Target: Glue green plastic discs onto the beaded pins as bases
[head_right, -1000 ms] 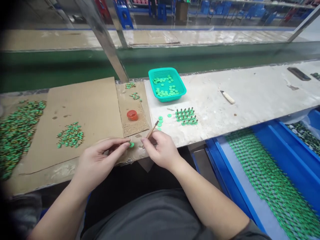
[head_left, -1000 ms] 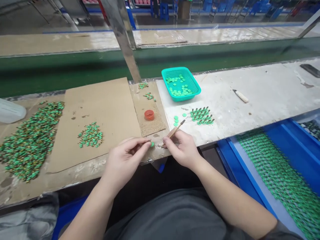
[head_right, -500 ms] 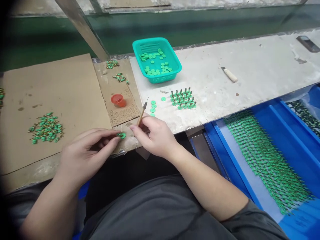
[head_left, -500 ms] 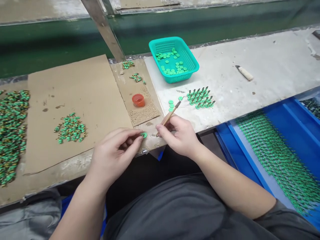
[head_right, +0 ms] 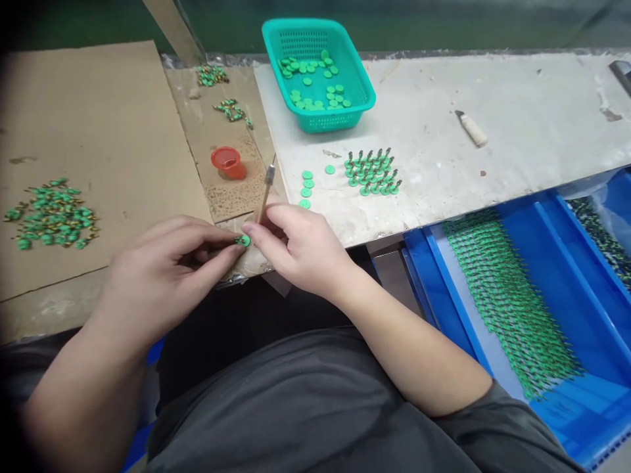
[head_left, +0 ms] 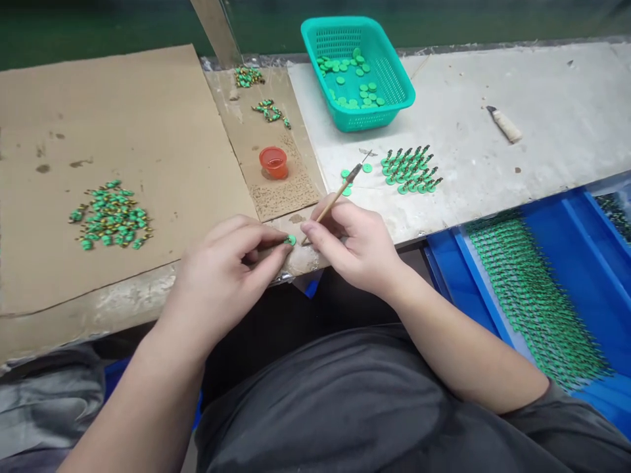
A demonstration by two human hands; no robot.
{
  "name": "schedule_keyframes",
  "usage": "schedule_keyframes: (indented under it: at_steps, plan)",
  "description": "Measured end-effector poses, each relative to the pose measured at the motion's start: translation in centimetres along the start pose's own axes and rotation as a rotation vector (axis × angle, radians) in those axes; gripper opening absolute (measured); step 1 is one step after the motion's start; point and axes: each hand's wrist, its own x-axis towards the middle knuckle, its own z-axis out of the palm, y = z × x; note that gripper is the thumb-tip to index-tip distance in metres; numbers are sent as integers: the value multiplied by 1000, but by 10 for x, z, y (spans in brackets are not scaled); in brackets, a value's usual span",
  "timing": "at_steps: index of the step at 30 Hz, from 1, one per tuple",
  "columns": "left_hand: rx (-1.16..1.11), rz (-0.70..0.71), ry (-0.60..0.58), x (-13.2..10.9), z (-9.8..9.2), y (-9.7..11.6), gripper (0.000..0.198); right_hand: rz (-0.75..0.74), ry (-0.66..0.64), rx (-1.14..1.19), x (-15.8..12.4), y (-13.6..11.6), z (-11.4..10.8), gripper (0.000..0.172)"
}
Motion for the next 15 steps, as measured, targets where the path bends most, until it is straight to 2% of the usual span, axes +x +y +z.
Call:
schedule_keyframes:
  at_steps: [8,15]
  plan:
    - [18,-27,73,-7,6,1,11,-203,-46,-106,8,3,9,24]
    - [-10,-50,70,-7,6,6,14,-130,-108,-160,9,0,8,26]
